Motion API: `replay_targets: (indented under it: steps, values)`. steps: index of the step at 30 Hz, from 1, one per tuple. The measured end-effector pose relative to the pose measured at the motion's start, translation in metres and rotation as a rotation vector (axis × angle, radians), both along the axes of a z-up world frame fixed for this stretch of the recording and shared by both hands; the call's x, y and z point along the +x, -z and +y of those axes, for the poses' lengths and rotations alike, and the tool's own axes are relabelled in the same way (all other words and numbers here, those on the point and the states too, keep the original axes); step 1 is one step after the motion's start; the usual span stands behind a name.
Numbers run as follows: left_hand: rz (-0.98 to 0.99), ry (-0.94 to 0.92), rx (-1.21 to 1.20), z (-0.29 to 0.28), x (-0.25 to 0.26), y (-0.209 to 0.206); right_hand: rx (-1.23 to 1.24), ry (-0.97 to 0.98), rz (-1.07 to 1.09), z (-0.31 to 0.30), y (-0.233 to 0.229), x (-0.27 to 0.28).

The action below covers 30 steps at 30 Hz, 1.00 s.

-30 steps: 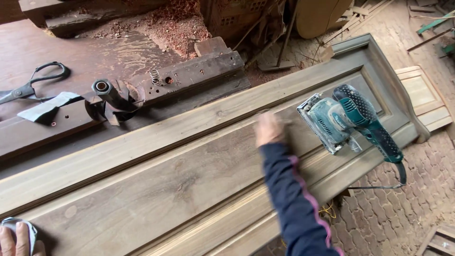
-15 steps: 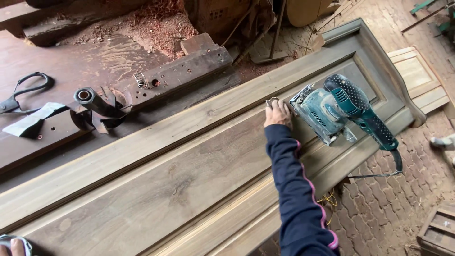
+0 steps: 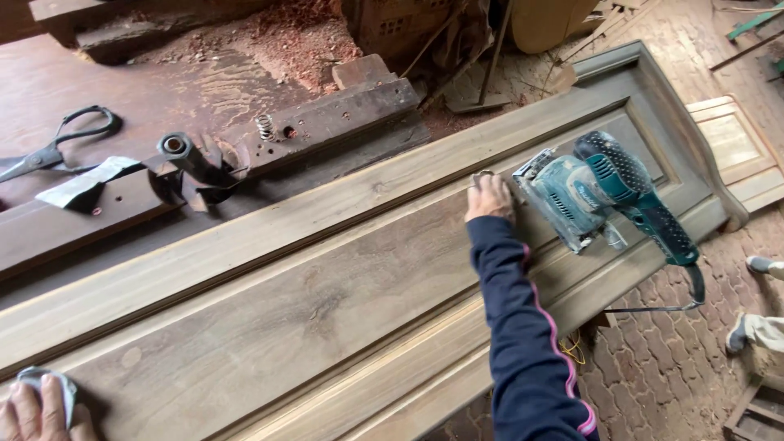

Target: Sanding a wooden door using both an electric sander and handheld sandpaper.

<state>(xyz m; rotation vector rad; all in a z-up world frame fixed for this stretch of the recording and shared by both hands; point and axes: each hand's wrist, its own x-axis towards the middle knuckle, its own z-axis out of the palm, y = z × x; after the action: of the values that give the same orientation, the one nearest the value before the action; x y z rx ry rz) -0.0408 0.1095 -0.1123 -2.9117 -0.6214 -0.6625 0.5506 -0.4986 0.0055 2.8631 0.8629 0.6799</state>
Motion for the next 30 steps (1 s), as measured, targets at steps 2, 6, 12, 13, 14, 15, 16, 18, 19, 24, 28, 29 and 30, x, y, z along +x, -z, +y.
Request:
replay_targets:
  steps: [2,6,12,13,14,15,16,18,19,24,28,29,30]
  values:
    - [0.026,-0.042,-0.002,-0.066,0.014,-0.046,0.309,0.004,0.060,0.058,-0.014,-0.060]
    - [0.017,-0.076,0.062,-0.086,0.024,-0.072,0.383,-0.437,0.407,0.181,-0.021,-0.258]
    - [0.030,-0.212,-0.186,-0.105,0.044,-0.114,0.279,-0.674,0.412,0.139,-0.021,-0.302]
    - [0.048,-0.223,-0.273,-0.110,0.050,-0.123,0.174,-0.585,0.275,0.106,-0.031,-0.280]
    - [0.048,-0.241,-0.277,-0.110,0.049,-0.123,0.169,-0.602,0.280,0.068,-0.005,-0.241]
    - [0.062,-0.240,-0.284,-0.111,0.049,-0.123,0.262,-0.408,0.309,0.023,0.013,-0.207]
    - [0.072,-0.234,-0.291,-0.112,0.052,-0.125,0.352,-0.207,0.330,-0.026,0.022,-0.178]
    - [0.073,-0.243,-0.319,-0.112,0.053,-0.131,0.178,-0.092,0.421,-0.001,0.033,-0.187]
    - [0.076,-0.238,-0.344,-0.114,0.055,-0.133,0.008,0.039,0.503,0.009,0.038,-0.192]
    - [0.057,-0.243,-0.311,-0.115,0.051,-0.123,0.318,-0.643,0.406,0.222,-0.012,-0.415]
    - [0.079,-0.234,-0.332,-0.113,0.054,-0.127,0.343,-0.739,0.413,0.195,-0.025,-0.393]
    - [0.080,-0.239,-0.338,-0.113,0.055,-0.127,0.337,-0.742,0.418,0.159,-0.005,-0.343]
    - [0.065,-0.239,-0.338,-0.114,0.055,-0.127,0.186,-0.614,0.282,0.112,0.008,-0.300]
